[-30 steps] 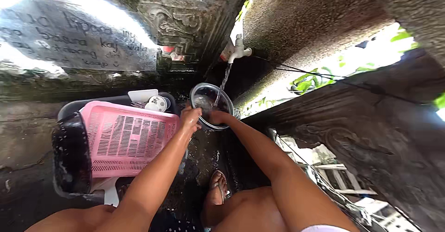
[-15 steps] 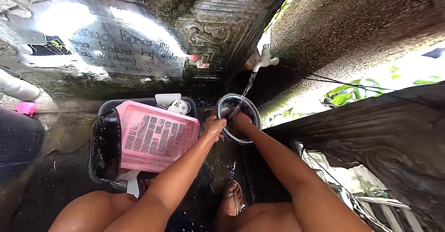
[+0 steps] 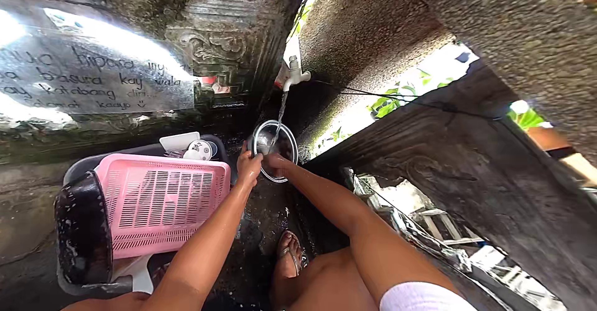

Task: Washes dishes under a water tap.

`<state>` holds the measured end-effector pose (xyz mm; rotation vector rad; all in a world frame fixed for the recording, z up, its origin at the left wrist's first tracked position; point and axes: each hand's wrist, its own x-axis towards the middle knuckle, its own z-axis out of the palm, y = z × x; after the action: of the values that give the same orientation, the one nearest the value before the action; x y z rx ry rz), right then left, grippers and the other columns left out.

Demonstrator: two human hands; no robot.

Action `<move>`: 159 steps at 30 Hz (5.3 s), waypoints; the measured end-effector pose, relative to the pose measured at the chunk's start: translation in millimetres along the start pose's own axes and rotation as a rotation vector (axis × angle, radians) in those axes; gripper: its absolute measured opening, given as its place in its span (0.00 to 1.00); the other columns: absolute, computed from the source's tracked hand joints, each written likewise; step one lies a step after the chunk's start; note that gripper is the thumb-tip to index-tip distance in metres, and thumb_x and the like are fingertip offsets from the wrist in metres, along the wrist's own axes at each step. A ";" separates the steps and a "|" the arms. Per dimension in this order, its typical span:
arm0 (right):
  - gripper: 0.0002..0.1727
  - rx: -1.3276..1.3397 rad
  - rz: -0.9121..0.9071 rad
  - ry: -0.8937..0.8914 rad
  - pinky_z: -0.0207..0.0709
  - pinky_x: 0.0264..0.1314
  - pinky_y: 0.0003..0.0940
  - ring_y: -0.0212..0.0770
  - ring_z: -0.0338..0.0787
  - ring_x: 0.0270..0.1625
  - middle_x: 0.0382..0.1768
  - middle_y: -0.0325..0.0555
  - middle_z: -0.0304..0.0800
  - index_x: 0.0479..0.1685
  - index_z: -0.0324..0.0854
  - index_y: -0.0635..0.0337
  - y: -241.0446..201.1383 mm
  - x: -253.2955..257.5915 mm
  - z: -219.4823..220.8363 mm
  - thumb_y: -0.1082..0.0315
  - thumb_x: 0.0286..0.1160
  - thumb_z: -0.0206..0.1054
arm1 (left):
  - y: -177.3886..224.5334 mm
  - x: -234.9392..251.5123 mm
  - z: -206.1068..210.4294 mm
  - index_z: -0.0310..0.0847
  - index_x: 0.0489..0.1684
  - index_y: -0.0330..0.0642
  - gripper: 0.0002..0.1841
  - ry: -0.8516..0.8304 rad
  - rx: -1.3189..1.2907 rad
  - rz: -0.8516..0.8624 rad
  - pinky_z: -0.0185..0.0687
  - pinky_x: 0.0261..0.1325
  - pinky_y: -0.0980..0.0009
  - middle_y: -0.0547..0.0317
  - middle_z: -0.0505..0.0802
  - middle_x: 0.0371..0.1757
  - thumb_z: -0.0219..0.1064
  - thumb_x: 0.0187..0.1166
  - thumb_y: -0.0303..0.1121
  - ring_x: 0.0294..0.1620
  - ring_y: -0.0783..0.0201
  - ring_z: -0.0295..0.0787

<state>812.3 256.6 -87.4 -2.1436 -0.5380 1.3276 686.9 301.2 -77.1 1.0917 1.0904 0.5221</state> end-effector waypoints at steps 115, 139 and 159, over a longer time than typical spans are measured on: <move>0.25 -1.228 -0.482 -0.146 0.70 0.78 0.66 0.57 0.83 0.76 0.71 0.56 0.86 0.80 0.79 0.51 -13.8 -303.5 -81.4 0.57 0.86 0.64 | 13.7 -80.2 49.0 0.62 0.85 0.44 0.31 0.070 -0.365 -0.365 0.86 0.53 0.33 0.34 0.77 0.79 0.59 0.87 0.50 0.67 0.35 0.84; 0.28 -1.134 -0.584 -0.121 0.75 0.78 0.59 0.52 0.87 0.72 0.71 0.49 0.88 0.85 0.73 0.46 7.9 -326.2 -118.4 0.53 0.87 0.63 | 23.2 -40.5 58.7 0.87 0.65 0.45 0.17 -0.110 1.272 0.711 0.49 0.81 0.17 0.67 0.63 0.95 0.55 0.91 0.40 0.97 0.38 0.42; 0.29 -0.488 -0.427 0.464 0.71 0.70 0.75 0.70 0.85 0.69 0.60 0.72 0.89 0.56 0.89 0.66 -81.7 -56.3 -82.1 0.46 0.85 0.58 | 92.4 -36.5 -3.0 0.79 0.30 0.38 0.15 -0.317 0.649 0.260 0.78 0.38 0.51 0.52 0.85 0.33 0.75 0.72 0.41 0.35 0.56 0.82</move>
<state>858.5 265.5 32.6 -2.4194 -1.1247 0.4709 683.3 311.9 21.7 1.8331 0.8543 0.1762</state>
